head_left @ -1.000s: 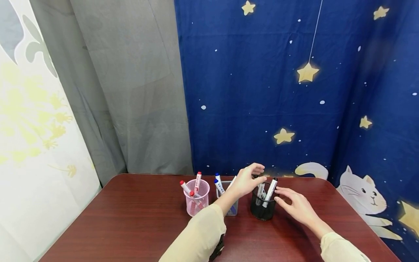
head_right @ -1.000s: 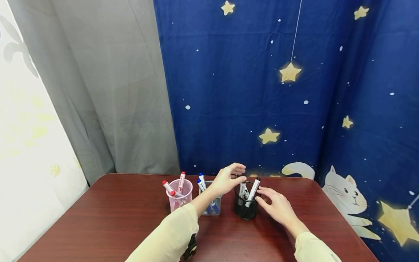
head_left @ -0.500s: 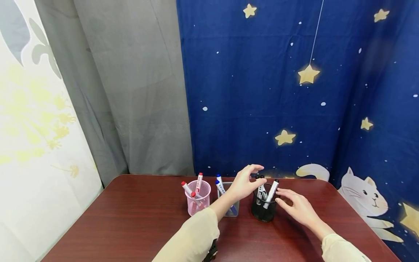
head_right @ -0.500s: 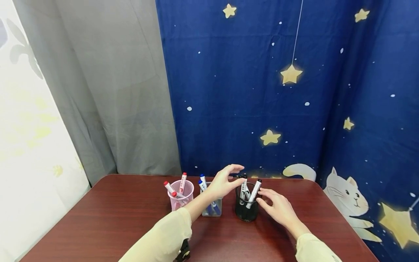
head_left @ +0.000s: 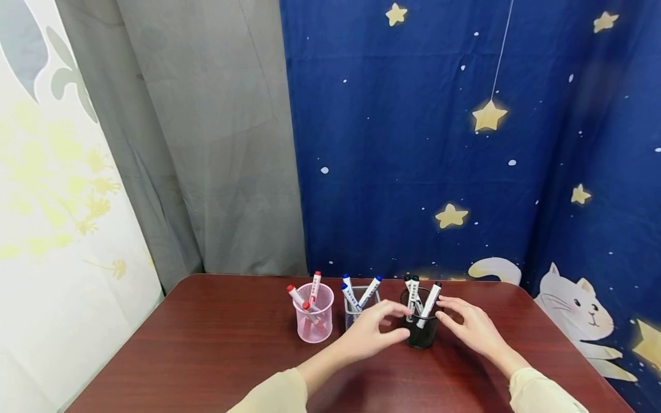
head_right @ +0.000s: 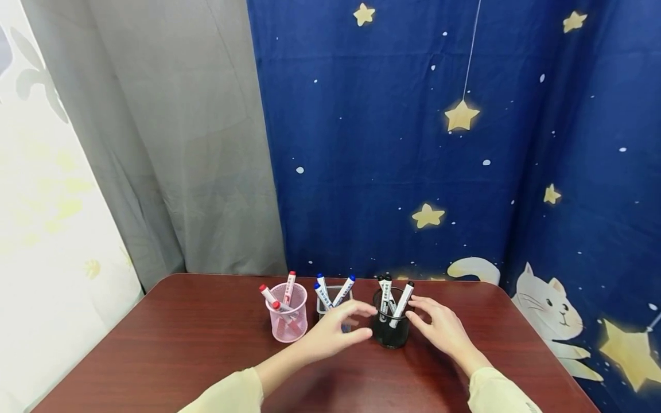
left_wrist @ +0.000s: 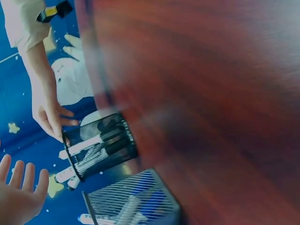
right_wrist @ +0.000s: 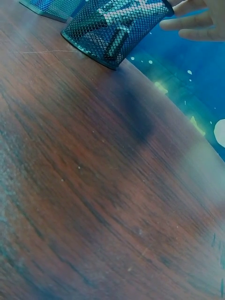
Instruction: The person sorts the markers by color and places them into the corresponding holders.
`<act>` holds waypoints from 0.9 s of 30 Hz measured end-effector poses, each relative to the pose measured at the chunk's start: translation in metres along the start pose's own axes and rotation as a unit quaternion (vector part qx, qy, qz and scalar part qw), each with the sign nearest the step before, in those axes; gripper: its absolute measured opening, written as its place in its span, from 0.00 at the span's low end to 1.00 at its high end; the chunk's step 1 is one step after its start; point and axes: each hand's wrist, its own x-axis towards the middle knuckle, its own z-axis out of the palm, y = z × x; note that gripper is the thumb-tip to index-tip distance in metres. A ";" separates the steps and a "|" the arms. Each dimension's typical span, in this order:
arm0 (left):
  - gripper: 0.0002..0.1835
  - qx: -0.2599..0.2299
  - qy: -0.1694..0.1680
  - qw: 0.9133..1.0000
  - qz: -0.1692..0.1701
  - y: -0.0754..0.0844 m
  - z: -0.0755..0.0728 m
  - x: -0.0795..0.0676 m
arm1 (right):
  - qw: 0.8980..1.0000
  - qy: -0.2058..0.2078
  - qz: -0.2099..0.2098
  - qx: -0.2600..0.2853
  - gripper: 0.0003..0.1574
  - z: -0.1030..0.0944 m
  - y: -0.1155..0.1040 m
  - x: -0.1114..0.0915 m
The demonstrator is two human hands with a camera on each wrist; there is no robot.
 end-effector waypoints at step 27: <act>0.18 0.239 0.059 0.969 -0.014 -0.004 -0.090 -0.122 | 1.000 -0.003 0.000 -0.003 0.17 0.001 0.000 0.002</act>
